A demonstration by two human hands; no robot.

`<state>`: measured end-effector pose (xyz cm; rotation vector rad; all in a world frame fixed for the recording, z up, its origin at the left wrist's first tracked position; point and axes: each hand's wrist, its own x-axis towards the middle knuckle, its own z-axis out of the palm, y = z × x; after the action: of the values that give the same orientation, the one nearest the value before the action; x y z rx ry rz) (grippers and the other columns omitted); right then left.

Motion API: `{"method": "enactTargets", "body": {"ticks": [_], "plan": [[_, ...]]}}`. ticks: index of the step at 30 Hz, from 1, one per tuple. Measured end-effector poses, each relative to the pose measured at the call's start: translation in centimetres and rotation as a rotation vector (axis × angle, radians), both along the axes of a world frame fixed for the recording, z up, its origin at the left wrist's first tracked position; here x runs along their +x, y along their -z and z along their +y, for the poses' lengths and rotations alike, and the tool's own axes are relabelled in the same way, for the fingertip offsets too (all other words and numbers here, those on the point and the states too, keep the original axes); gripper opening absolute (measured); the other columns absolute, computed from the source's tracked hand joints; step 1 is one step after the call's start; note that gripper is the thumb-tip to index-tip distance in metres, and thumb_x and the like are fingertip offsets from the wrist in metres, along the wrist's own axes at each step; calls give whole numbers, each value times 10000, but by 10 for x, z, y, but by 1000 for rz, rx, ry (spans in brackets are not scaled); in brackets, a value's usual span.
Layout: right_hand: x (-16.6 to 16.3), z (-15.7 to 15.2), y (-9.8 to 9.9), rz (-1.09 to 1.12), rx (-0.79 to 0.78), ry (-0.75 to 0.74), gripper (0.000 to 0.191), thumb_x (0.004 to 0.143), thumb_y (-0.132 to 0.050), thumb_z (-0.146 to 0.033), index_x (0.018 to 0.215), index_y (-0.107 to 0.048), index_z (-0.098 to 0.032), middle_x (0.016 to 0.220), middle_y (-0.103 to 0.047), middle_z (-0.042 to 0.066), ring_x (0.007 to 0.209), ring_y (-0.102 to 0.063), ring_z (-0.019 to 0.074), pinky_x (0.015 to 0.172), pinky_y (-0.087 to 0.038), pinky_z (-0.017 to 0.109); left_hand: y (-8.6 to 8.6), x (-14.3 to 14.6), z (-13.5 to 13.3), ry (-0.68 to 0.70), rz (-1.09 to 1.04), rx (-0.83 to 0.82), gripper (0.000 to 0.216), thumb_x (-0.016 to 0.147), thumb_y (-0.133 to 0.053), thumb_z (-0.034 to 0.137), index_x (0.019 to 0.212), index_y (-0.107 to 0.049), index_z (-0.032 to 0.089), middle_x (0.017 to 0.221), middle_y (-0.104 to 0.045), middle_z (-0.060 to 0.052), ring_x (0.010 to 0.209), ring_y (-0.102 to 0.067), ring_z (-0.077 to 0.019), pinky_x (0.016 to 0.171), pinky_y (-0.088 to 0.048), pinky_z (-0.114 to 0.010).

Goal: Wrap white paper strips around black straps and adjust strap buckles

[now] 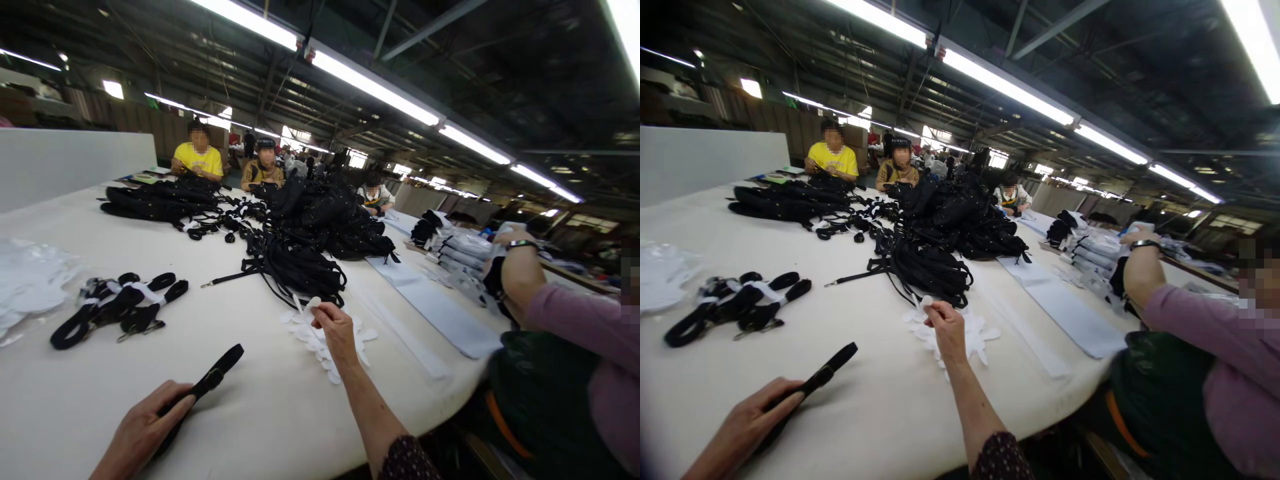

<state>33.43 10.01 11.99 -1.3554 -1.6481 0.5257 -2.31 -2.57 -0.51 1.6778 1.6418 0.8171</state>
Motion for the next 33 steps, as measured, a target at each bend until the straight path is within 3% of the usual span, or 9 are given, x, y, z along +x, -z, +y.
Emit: {"method": "enactTargets", "body": {"ticks": [5,7,14,17,21,23,28,33], "plan": [[-51,-20,7,684,-234,-108,307,759,-765,-471,864,-742,-183,916,-756,47,832,-687,173,833,-571,330,-11,-1,0,-26,-140,-53,411,875,-557,611,1111,-705,309,1061,-727,16,1076,-642,-240,900,-471,-288],[-63,-27,12,786,-295,-162,271,729,-803,-438,804,-749,-182,971,-751,47,884,-664,171,886,-549,329,-16,0,-1,-45,-194,-57,415,869,-566,606,1106,-712,298,1044,-726,11,1062,-639,-243,883,-468,-291],[-56,-40,35,722,-441,-238,352,817,-685,-518,760,-754,-177,1035,-736,67,875,-629,170,842,-510,300,-22,0,-2,-54,-267,-58,443,870,-563,613,1126,-709,282,1050,-717,-7,1059,-626,-253,869,-461,-309],[-44,-42,47,588,-492,-207,269,729,-774,-404,889,-763,-188,1021,-740,57,857,-634,175,819,-498,301,-20,-2,-2,-48,-270,-65,456,861,-572,623,1124,-712,278,1039,-720,-15,1049,-632,-261,856,-474,-317],[-32,-41,64,517,-513,-191,525,599,-807,-263,1115,-718,-225,1041,-734,36,789,-637,162,776,-506,316,-24,0,-4,-61,-268,-33,430,874,-571,593,1132,-710,279,1027,-726,-10,1033,-642,-253,851,-479,-314],[-27,-40,68,455,-504,-178,522,572,-802,-281,1085,-729,-212,1001,-735,39,769,-641,172,744,-511,324,-27,2,-5,-75,-266,-27,411,858,-591,585,1097,-726,279,998,-730,-3,1010,-649,-248,833,-484,-302],[-15,-36,68,310,-459,-133,252,625,-774,-369,783,-744,-175,748,-708,17,720,-618,180,678,-475,295,-29,3,-5,-85,-267,-38,361,852,-608,566,1056,-732,295,958,-723,26,969,-651,-219,842,-470,-270],[-4,-36,63,203,-393,-63,294,729,-682,-437,866,-724,-181,710,-688,1,637,-590,164,611,-463,283,-23,-1,-6,-53,-248,-45,375,861,-602,577,1096,-717,308,1002,-723,30,1029,-641,-222,869,-464,-264]]}}
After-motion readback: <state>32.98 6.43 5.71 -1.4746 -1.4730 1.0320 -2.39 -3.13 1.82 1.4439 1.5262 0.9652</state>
